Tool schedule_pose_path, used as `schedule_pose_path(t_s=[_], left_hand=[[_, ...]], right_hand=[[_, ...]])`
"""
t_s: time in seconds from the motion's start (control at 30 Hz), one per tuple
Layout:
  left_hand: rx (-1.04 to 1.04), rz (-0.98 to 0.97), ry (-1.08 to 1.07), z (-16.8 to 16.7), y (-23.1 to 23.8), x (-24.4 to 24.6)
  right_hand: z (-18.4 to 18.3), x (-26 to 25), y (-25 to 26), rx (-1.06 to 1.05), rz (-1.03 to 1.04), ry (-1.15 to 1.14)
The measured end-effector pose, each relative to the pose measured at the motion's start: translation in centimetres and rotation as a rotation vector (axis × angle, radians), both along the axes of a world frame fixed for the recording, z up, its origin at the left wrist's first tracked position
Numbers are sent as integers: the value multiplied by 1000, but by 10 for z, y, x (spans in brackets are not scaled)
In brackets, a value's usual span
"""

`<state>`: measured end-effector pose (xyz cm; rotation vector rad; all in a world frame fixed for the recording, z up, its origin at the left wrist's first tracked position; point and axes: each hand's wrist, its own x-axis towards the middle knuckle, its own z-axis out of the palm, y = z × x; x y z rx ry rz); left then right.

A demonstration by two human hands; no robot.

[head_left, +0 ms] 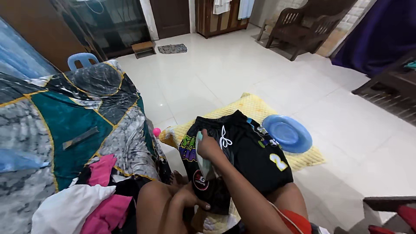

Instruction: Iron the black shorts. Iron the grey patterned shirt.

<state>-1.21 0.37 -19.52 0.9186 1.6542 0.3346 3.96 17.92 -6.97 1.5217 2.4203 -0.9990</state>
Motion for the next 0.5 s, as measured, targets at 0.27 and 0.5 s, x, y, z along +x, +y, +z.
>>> schedule_pose_path(t_s=[0.27,0.5], left_hand=[[6,23,-87,-4,-4,-2],[-14,2,-34,2,-1,-2]], right_hand=[[0,25,-18,-20,50,-61],[0,13,-3,-44,40,-12]])
